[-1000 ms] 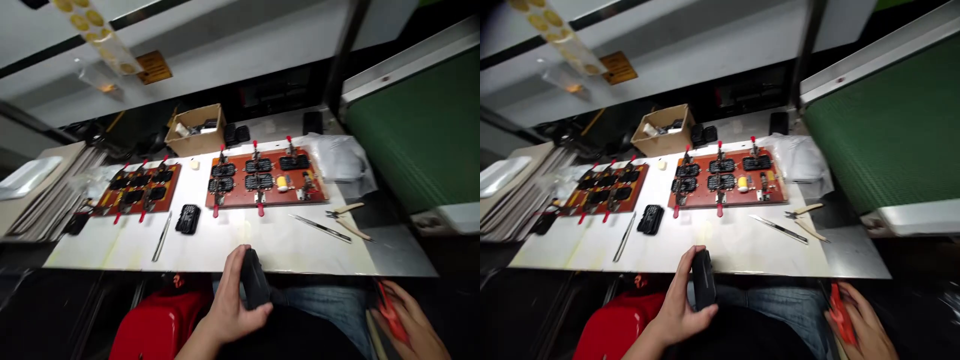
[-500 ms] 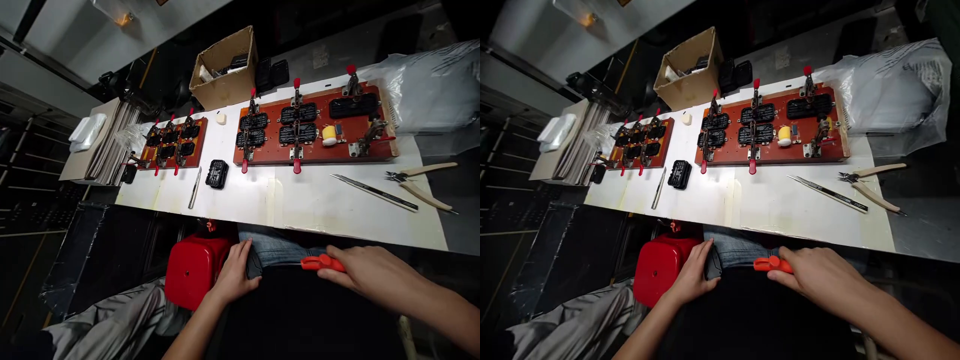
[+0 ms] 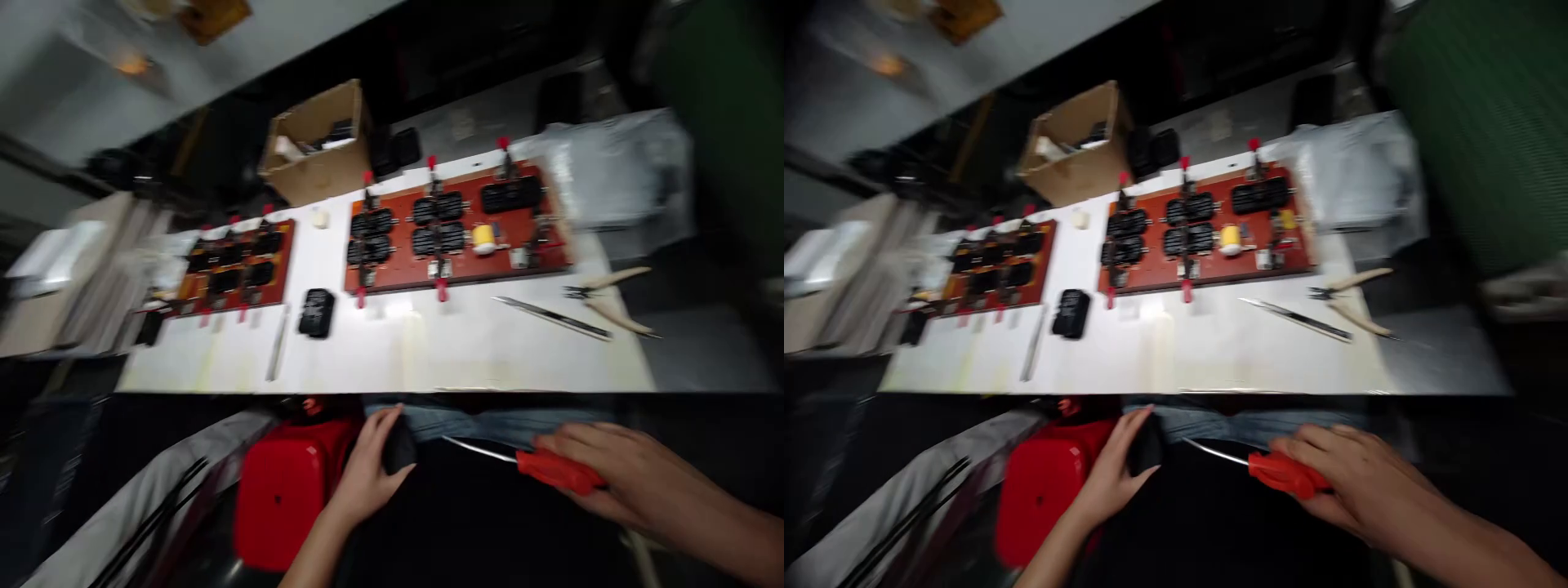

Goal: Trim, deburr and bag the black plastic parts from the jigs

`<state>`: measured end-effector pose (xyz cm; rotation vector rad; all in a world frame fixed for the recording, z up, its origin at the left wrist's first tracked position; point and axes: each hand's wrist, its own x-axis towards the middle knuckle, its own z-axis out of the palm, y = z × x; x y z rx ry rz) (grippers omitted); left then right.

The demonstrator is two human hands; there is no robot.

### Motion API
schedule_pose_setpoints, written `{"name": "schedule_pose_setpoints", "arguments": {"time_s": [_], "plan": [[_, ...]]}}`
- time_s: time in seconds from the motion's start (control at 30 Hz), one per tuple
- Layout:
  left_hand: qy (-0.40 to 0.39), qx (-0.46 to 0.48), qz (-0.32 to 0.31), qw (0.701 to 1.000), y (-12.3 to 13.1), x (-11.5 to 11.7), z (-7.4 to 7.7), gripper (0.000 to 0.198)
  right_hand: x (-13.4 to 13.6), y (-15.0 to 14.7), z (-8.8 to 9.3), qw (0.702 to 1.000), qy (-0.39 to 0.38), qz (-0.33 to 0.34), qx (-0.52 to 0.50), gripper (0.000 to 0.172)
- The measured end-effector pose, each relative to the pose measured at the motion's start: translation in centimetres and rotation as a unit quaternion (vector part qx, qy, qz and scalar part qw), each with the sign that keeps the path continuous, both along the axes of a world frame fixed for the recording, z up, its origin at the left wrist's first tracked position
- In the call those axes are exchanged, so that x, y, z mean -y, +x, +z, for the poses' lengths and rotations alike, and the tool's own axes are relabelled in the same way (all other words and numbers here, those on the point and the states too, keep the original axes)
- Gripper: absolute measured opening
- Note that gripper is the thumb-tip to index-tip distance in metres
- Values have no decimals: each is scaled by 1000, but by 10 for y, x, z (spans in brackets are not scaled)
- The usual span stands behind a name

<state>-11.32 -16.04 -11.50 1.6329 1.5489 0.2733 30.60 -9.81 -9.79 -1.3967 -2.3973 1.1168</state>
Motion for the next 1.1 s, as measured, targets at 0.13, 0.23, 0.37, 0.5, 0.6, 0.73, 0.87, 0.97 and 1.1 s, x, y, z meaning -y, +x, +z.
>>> {"name": "schedule_pose_setpoints", "arguments": {"time_s": [0.13, 0.23, 0.37, 0.5, 0.6, 0.73, 0.87, 0.97, 1.1], "plan": [[0, 77, 11, 997, 17, -25, 3, 59, 15, 50, 26, 990, 15, -46, 130, 56], [20, 185, 29, 982, 44, -52, 11, 71, 26, 80, 20, 960, 30, -188, 207, 64], [-27, 315, 64, 947, 93, -85, 47, 87, 26, 91, -25, 925, 43, -321, 200, 56], [-109, 311, 140, 934, 123, -114, 72, 59, 10, 79, -70, 908, 43, -369, 191, 33], [-98, 302, 215, 923, 125, -132, 69, 62, 13, 81, -64, 909, 56, -376, 172, 30], [-59, 305, 278, 909, 119, -146, 46, 71, 11, 83, -6, 889, 177, -416, 71, 24], [-43, 281, 241, 928, 115, -145, 19, 73, -70, 38, 43, 918, 226, -324, -15, 22], [-17, 223, 181, 958, 111, -140, 10, 66, -174, 4, 46, 921, 229, -311, 55, 36], [40, 189, 148, 970, 106, -132, 4, 61, -287, -6, 35, 894, 244, -359, 115, 36]]}}
